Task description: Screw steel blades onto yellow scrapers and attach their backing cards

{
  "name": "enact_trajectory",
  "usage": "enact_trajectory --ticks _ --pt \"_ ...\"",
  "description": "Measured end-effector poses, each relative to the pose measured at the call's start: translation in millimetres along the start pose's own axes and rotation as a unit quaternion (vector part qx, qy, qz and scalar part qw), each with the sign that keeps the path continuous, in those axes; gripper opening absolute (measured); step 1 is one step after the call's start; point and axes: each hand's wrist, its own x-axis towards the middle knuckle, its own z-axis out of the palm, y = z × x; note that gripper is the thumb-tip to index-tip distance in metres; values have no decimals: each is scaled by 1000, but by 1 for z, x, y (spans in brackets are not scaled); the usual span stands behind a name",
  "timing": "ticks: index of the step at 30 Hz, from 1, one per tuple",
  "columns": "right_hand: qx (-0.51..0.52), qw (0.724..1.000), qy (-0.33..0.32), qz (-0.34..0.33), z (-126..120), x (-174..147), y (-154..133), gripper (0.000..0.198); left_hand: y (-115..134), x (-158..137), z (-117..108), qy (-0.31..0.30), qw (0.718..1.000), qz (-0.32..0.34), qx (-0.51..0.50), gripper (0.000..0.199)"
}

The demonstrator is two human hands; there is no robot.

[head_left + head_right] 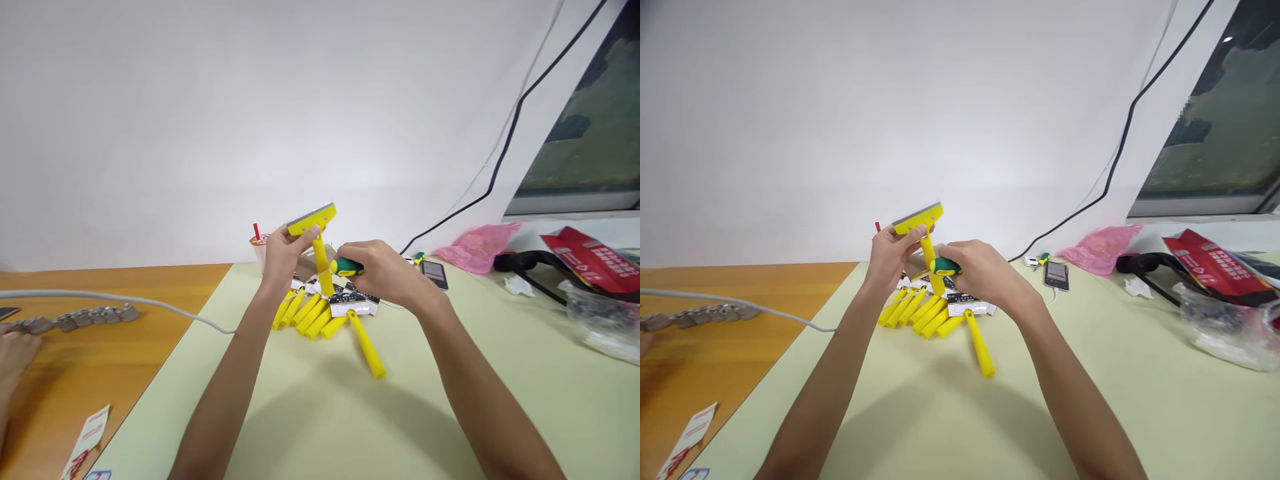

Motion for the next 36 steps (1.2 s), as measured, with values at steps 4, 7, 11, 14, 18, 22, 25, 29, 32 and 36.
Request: enact_trajectory --ticks 4,7,11,14,18,22,25,29,32,36 --pt "-10 1000 -7 7 2 0 3 23 9 -3 -10 -52 987 10 154 35" --pt "-12 1000 -9 10 4 1 4 22 17 -3 -16 -82 966 21 246 33" --pt "-25 999 21 8 5 0 2 27 24 -1 -23 -136 926 27 351 31" --pt "-53 997 48 14 5 -2 -1 26 26 -1 -25 -150 913 16 378 32" --pt "-49 997 45 26 5 -4 -1 39 28 -4 -27 -202 913 -5 354 30" --pt "-3 1000 15 16 6 -1 3 32 31 -6 -28 -226 900 -10 373 33" --pt "20 1000 -1 24 4 -1 5 17 32 -7 -30 -246 894 -10 375 34" --pt "37 999 22 23 -1 -4 5 16 35 -7 -33 -266 890 1 370 30" --pt "45 998 52 16 -6 -7 6 19 40 -7 -36 -263 902 14 342 38" --pt "46 995 84 3 -11 -11 9 19 50 -7 -40 -241 919 18 312 67"
